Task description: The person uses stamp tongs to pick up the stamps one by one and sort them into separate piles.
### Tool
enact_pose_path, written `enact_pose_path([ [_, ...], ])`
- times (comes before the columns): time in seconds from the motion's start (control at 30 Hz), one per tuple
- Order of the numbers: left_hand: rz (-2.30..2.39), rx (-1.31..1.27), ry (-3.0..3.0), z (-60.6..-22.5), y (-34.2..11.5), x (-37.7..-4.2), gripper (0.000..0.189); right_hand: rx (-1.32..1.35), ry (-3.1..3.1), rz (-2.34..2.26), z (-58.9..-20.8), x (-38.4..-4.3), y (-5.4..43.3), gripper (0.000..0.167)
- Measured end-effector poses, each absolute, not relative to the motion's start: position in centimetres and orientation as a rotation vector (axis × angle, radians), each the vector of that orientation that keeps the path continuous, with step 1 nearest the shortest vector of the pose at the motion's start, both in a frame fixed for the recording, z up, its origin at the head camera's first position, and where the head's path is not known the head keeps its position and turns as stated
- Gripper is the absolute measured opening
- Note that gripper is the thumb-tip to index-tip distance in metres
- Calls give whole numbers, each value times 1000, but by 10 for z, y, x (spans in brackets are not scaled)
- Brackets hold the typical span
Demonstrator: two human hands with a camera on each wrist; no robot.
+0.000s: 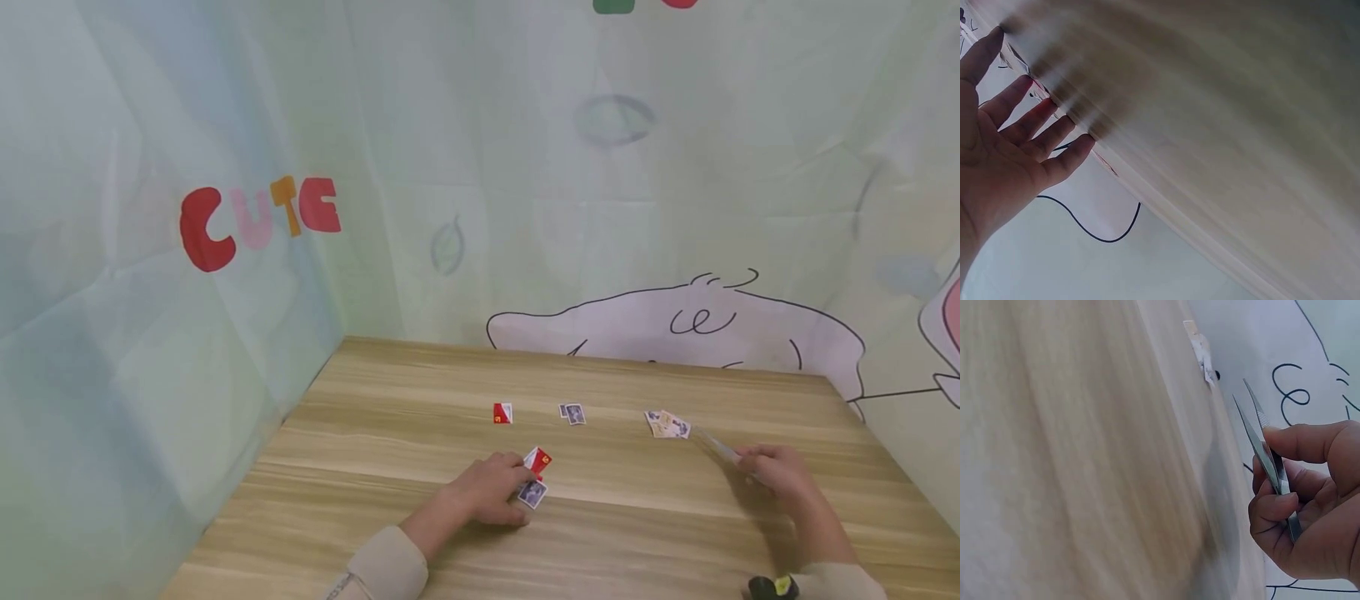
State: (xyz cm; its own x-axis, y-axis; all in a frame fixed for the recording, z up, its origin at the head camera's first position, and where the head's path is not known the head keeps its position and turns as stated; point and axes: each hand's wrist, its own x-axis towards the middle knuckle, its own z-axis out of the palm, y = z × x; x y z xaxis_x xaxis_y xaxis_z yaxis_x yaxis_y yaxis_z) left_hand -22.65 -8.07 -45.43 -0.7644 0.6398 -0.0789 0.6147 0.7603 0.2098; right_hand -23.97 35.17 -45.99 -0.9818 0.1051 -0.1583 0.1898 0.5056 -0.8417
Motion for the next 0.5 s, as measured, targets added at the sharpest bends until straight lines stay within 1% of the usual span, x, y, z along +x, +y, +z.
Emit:
enact_pose_path([
  [0.23, 239, 1004, 2830, -455, -79, -228, 56, 207, 2665, -1491, -451, -232, 344, 36],
  [0.5, 219, 995, 2844, -454, -77, -227, 55, 161, 2680, -1471, -451, -228, 337, 33],
])
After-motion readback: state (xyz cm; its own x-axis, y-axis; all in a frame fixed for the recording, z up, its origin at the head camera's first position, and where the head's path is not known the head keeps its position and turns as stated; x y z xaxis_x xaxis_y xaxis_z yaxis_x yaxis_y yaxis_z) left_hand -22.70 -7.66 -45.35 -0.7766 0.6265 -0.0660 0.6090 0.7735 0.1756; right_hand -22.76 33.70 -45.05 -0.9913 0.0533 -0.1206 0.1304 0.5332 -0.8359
